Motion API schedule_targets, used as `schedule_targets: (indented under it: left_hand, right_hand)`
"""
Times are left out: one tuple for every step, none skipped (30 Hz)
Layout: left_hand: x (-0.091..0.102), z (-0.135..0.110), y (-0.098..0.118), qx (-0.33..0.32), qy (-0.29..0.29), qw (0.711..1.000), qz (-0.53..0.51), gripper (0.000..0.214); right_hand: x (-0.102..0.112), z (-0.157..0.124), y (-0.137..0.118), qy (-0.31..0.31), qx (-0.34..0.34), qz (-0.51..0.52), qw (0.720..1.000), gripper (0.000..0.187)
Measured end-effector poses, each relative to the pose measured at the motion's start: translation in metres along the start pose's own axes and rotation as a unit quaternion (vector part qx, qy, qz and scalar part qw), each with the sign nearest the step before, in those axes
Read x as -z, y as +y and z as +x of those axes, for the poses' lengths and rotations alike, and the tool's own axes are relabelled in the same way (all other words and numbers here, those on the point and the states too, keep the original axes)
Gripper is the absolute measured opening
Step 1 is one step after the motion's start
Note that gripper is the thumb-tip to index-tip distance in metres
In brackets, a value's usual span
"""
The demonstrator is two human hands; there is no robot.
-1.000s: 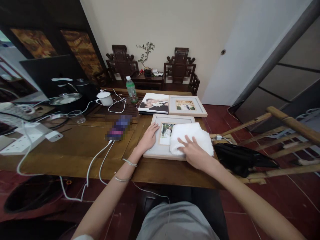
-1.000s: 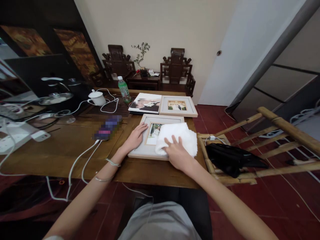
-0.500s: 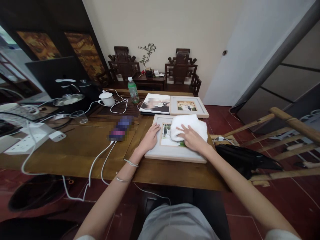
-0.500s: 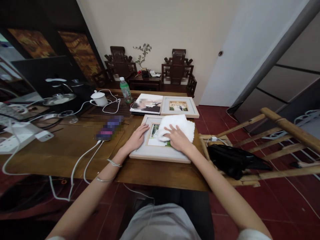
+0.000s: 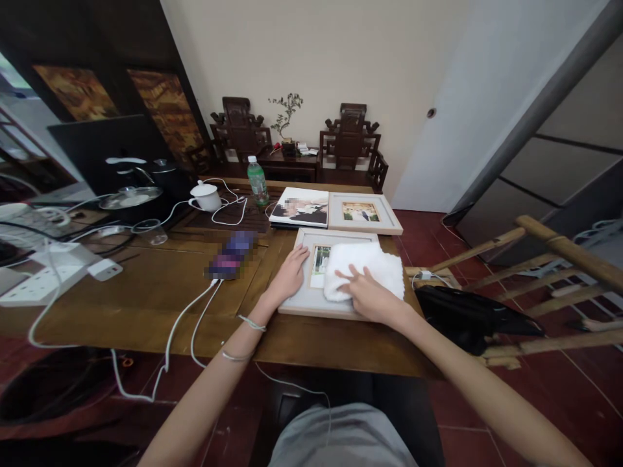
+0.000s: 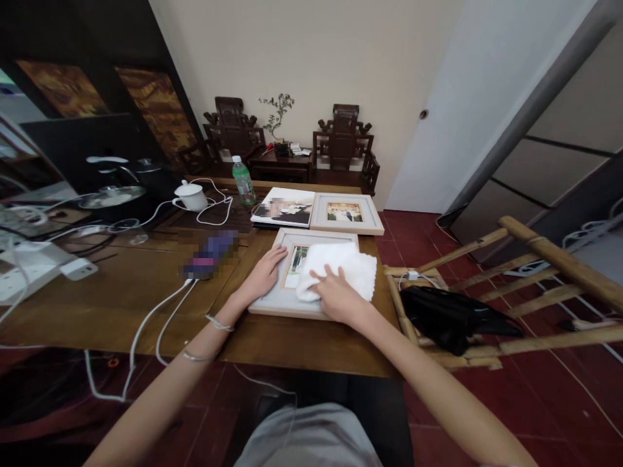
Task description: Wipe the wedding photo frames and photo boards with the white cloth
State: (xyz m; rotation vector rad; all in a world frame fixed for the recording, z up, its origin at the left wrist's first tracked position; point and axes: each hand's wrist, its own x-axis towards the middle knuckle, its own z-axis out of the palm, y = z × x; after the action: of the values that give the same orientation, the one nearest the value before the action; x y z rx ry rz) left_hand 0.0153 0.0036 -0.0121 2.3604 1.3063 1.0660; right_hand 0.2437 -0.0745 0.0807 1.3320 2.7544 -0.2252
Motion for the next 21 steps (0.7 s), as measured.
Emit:
schedule_targets:
  left_hand:
    - [0.000,0.000,0.001,-0.001,0.001,1.000,0.005,0.053]
    - [0.000,0.000,0.001,-0.002,0.003,1.000,0.010,0.053]
    - [0.000,0.000,0.002,-0.004,0.004,1.000,0.014,0.053]
    - [0.000,0.000,0.002,-0.006,0.004,1.000,0.017,0.053]
    - [0.000,0.000,0.002,-0.008,0.005,1.000,0.019,0.053]
    - [0.000,0.000,0.002,-0.008,0.004,1.000,0.018,0.053]
    - [0.001,0.000,0.002,-0.007,0.003,1.000,0.016,0.053]
    - [0.001,0.000,0.002,-0.006,0.001,1.000,0.013,0.052]
    - [0.001,0.000,0.002,-0.004,-0.002,1.000,0.010,0.052]
    - [0.002,0.000,0.002,-0.003,-0.006,1.000,0.008,0.051]
    - [0.002,0.000,0.002,-0.003,-0.011,1.000,0.007,0.051]
    - [0.002,0.000,0.002,-0.003,-0.015,1.000,0.007,0.051]
    - [0.003,0.000,0.002,-0.004,-0.019,1.000,0.007,0.051]
    - [0.003,0.000,0.002,-0.004,-0.021,1.000,0.008,0.051]
    - [0.004,0.000,0.002,-0.004,-0.021,1.000,0.008,0.050]
    - [0.004,0.000,0.002,-0.004,-0.021,1.000,0.006,0.050]
    - [0.004,0.000,0.002,-0.004,-0.019,1.000,0.003,0.050]
    - [0.003,0.000,0.001,-0.004,-0.017,1.000,0.000,0.050]
    - [0.003,0.000,0.000,-0.003,-0.015,1.000,-0.003,0.050]
    - [0.003,0.000,0.000,-0.003,-0.013,1.000,-0.005,0.050]
    - [0.002,0.000,-0.001,-0.003,-0.010,1.000,-0.005,0.049]
  right_hand:
    - [0.003,-0.010,-0.009,-0.021,0.017,0.018,0.999,0.064]
    - [0.006,-0.019,-0.018,-0.036,0.035,0.033,0.998,0.064]
    - [0.008,-0.025,-0.026,-0.043,0.053,0.046,0.997,0.064]
    - [0.009,-0.029,-0.032,-0.043,0.069,0.055,0.995,0.064]
    - [0.009,-0.030,-0.036,-0.039,0.080,0.062,0.994,0.064]
    - [0.007,-0.029,-0.037,-0.031,0.085,0.068,0.994,0.064]
    - [0.004,-0.025,-0.035,-0.022,0.084,0.072,0.994,0.064]
    - [0.001,-0.020,-0.030,-0.011,0.078,0.075,0.994,0.064]
    - [-0.003,-0.013,-0.023,0.002,0.069,0.074,0.995,0.064]
    - [-0.006,-0.005,-0.012,0.019,0.057,0.070,0.996,0.064]
    - [-0.009,0.004,0.000,0.038,0.042,0.060,0.997,0.064]
    - [-0.010,0.013,0.014,0.067,0.024,0.044,0.996,0.066]
    - [-0.009,0.022,0.028,0.097,0.003,0.022,0.995,0.066]
    - [-0.008,0.031,0.042,0.121,-0.019,-0.001,0.993,0.067]
    - [-0.006,0.040,0.054,0.139,-0.041,-0.025,0.989,0.067]
    - [-0.004,0.049,0.063,0.150,-0.062,-0.046,0.986,0.065]
    - [-0.002,0.057,0.070,0.155,-0.080,-0.065,0.983,0.064]
    - [0.000,0.063,0.074,0.153,-0.093,-0.079,0.981,0.062]
    - [0.000,0.068,0.074,0.148,-0.098,-0.089,0.980,0.061]
    - [-0.001,0.071,0.071,0.138,-0.095,-0.095,0.981,0.060]
    - [-0.003,0.071,0.065,0.127,-0.085,-0.098,0.983,0.061]
